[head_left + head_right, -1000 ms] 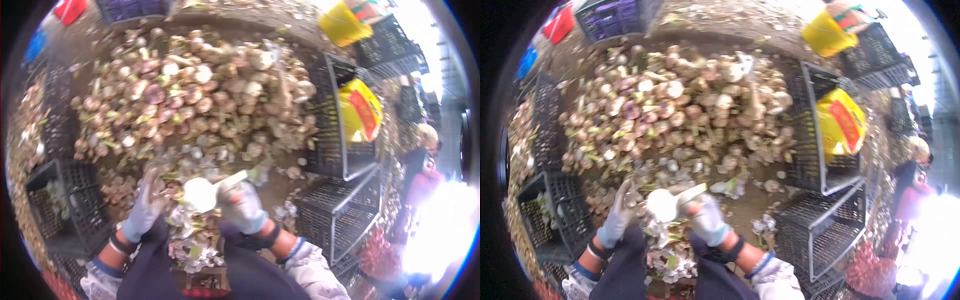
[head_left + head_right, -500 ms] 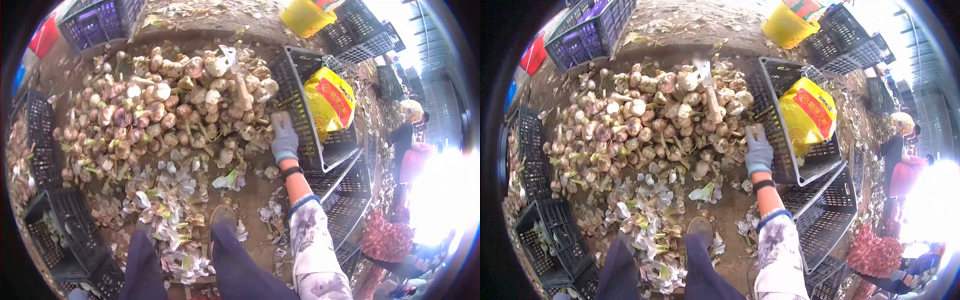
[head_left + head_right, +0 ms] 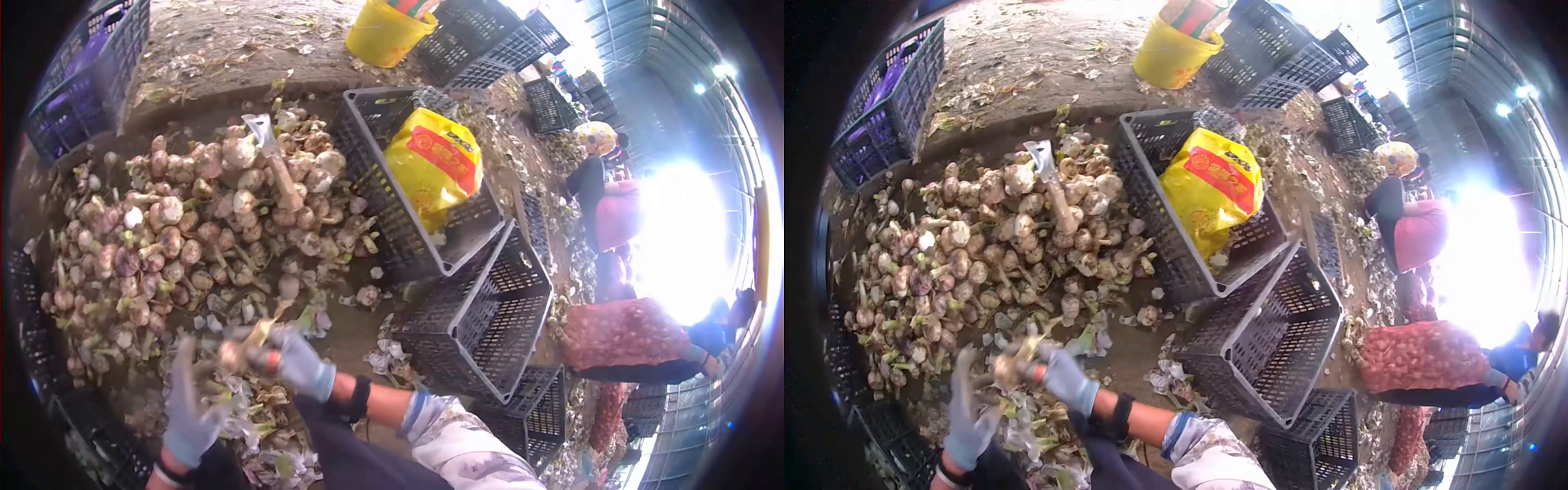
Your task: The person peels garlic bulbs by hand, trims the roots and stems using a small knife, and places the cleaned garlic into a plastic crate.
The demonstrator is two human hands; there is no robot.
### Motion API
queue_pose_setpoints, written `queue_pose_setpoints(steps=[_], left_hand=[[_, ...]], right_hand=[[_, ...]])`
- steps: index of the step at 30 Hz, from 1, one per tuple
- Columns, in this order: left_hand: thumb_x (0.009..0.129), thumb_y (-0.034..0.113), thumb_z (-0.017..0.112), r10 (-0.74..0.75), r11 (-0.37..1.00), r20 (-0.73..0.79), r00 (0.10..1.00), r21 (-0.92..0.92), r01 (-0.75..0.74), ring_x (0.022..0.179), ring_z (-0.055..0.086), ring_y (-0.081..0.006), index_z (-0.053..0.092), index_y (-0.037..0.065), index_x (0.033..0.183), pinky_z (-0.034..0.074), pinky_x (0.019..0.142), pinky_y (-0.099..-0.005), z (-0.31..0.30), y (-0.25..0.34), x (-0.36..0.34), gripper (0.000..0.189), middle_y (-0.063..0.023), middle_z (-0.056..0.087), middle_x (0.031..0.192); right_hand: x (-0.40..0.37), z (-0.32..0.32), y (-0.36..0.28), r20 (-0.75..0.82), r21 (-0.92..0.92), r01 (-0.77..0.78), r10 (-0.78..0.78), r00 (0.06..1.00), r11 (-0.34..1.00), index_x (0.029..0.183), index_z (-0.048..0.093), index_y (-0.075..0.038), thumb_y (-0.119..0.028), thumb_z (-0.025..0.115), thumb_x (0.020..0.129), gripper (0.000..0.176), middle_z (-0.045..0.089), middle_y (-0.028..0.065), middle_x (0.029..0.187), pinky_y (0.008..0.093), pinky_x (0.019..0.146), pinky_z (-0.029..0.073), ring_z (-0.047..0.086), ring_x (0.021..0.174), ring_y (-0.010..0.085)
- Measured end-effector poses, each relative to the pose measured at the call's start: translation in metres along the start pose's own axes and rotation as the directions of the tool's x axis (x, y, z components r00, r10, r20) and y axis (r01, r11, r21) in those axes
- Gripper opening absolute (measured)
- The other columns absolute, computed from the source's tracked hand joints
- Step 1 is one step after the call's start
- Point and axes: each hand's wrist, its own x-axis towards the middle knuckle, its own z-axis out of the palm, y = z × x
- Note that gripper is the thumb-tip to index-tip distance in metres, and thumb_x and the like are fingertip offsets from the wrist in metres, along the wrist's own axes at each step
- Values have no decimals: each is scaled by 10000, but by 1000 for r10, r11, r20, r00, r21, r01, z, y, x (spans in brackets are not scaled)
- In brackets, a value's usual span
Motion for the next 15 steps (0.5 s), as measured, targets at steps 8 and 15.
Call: queue_pose_setpoints(steps=[8,15], left_hand=[[801,231,800,175,965,-114,978,215,-147,1158,573,-410,387,-36,1398,455,994,-444,12,-34,-7,773,-238,548,1283],[858,252,753,75,997,-133,988,-22,-79,1128,605,-375,388,-72,1395,479,971,-416,8,-35,-12,725,-243,574,1246]], right_hand=[[-11,58,-19,148,251,-200,167,975,947,1250,605,30,-224,634,984,369,676,38,1085,272,880,510,612,996,94],[-11,60,-15,153,288,-173,133,979,942,1238,627,40,-176,658,975,342,677,21,1135,246,891,498,608,986,77]])
